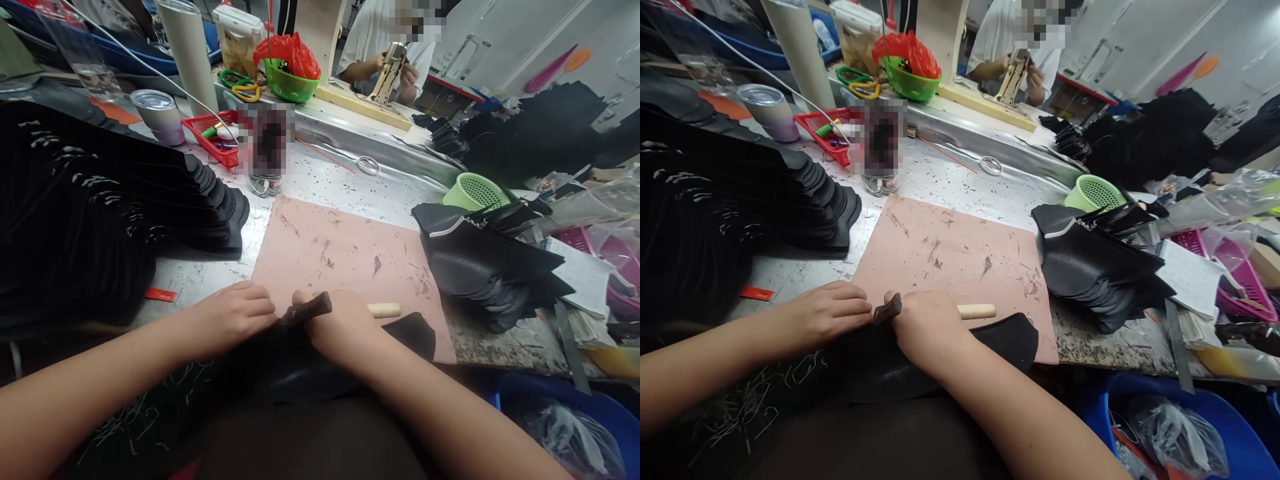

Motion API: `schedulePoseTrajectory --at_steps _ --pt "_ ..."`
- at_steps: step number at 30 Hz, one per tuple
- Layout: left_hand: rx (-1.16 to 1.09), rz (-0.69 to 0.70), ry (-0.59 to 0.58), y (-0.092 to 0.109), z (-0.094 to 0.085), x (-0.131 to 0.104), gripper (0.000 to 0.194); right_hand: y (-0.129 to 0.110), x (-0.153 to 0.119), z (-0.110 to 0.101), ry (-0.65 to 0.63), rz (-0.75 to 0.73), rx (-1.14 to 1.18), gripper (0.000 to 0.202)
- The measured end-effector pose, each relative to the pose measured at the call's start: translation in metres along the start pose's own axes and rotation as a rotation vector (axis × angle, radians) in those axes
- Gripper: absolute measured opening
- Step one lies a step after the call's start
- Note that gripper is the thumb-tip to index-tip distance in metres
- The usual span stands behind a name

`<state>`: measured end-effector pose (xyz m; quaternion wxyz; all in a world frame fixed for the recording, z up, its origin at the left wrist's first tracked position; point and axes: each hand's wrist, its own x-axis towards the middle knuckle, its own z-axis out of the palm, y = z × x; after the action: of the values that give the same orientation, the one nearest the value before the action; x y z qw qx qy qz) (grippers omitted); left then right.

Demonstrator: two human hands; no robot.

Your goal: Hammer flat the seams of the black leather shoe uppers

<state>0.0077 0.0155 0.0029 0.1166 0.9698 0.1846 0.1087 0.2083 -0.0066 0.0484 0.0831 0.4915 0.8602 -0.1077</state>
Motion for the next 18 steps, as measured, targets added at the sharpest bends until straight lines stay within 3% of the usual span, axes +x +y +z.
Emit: schedulePoseTrajectory --at_steps 6,9,18 --pt "0.269 0.001 0.032 0.016 0.005 -0.022 0.035 -0.005 0.008 -0.006 0.039 -0.011 0.041 0.015" --pt "0.297 -0.022 0.06 0.02 0.005 -0.026 0.034 -0.007 0.014 -0.01 -0.011 -0.067 0.019 0.013" --pt "0.356 -0.145 0.141 0.037 0.009 -0.027 0.034 -0.01 0.026 -0.015 0.061 -0.105 -0.009 0.013"
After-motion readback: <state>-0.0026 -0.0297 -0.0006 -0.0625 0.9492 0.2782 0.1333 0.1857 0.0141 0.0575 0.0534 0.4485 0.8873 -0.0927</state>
